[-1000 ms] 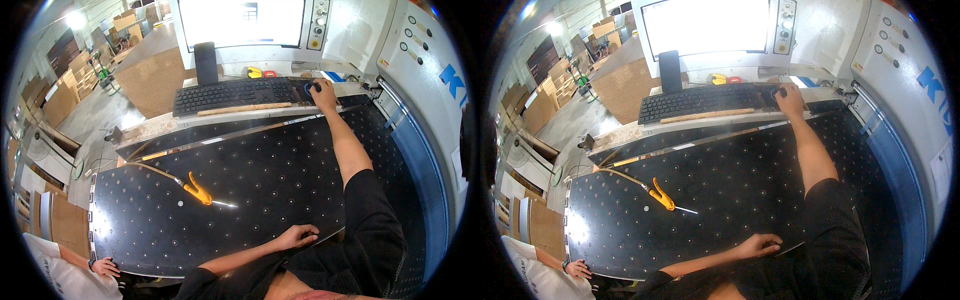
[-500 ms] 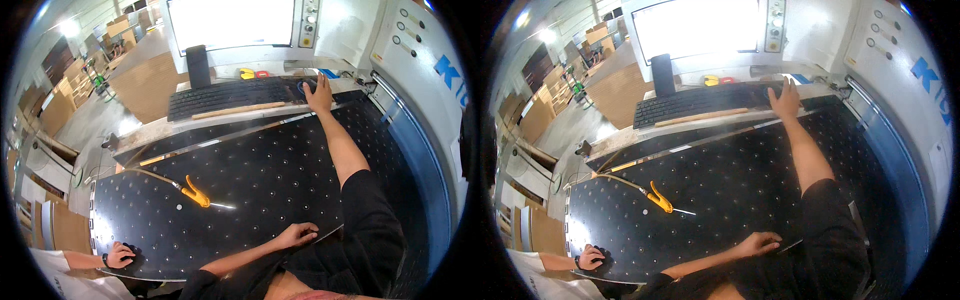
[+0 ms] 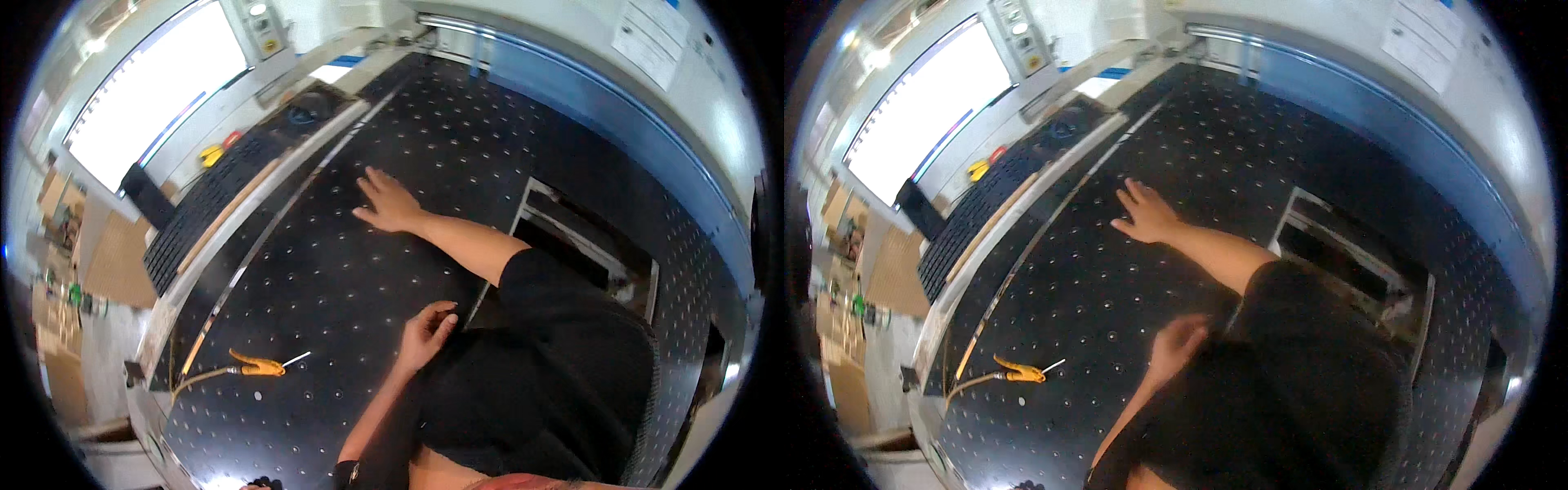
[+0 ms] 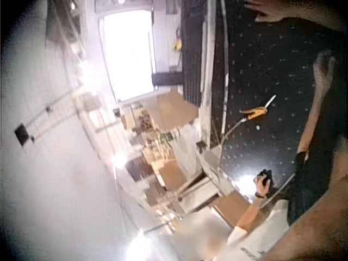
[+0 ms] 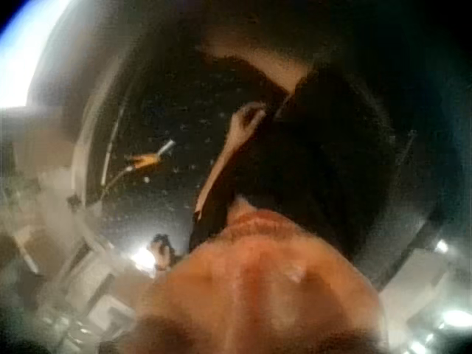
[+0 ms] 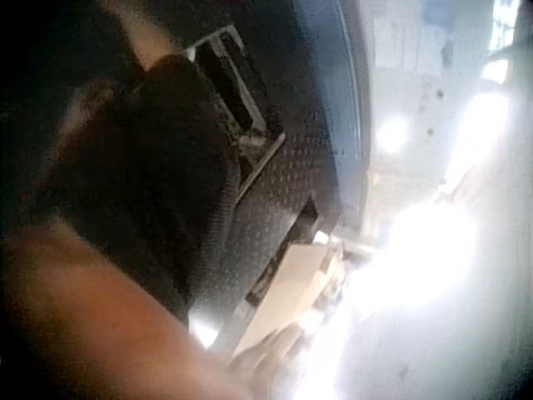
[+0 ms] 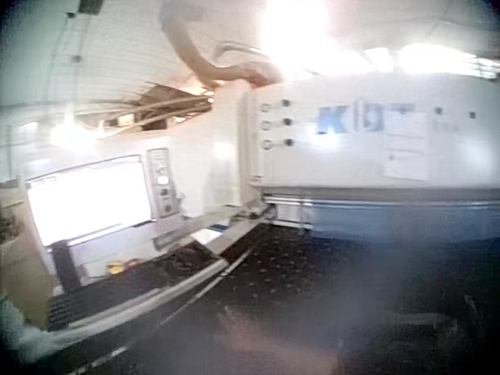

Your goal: The person uses a computer mouse to control a large industrial cutting machine, then by hand positions and flips large black panels on a vacuum-table platform.

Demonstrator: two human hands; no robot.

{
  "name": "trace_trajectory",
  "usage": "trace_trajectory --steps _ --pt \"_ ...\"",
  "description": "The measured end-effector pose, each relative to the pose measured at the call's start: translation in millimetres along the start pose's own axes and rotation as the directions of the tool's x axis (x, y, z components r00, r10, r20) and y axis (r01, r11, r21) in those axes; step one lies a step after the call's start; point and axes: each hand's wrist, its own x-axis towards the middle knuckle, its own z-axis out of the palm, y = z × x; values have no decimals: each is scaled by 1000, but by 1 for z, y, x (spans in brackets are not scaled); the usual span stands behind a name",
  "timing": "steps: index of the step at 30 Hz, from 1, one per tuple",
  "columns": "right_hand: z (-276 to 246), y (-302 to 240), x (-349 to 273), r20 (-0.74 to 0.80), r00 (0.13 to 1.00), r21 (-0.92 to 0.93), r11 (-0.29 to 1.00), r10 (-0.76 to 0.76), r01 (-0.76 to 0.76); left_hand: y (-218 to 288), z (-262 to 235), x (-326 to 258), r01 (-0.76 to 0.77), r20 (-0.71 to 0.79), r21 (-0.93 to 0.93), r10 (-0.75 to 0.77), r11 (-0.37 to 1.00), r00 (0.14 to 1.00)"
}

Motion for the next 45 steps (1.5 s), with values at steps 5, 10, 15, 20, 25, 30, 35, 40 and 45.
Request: trace_trajectory --steps 5,10,15,20,25,30,35,40,45 --pt "-26 -12 -30 44 999 78 996 33 -36 -3 4 0 -23 -1 23 23 999 1000" --pt "-31 -12 -41 1 999 94 994 49 -49 0 7 2 -45 2 37 45 998 999" --pt "-24 -13 -34 20 997 110 991 75 -76 -9 5 2 -18 12 10 18 1000 1000" --pt "-23 -12 -31 17 998 100 993 65 -66 -16 6 1 -64 26 -19 65 998 998" --pt "-28 -13 -35 40 996 88 993 79 -83 -9 9 2 -95 16 25 95 995 995" --pt "-24 -12 -32 54 996 70 994 77 -81 -19 12 4 -96 3 -48 96 994 995" --pt "-27 -13 -32 53 996 116 990 77 -83 -13 12 3 -80 2 16 80 997 997" --pt "-21 -8 -35 28 996 138 987 81 -84 -6 6 1 80 110 35 -84 996 990" --pt "-25 -12 -36 -6 993 217 969 119 -115 -5 2 2 65 78 39 -68 997 995"
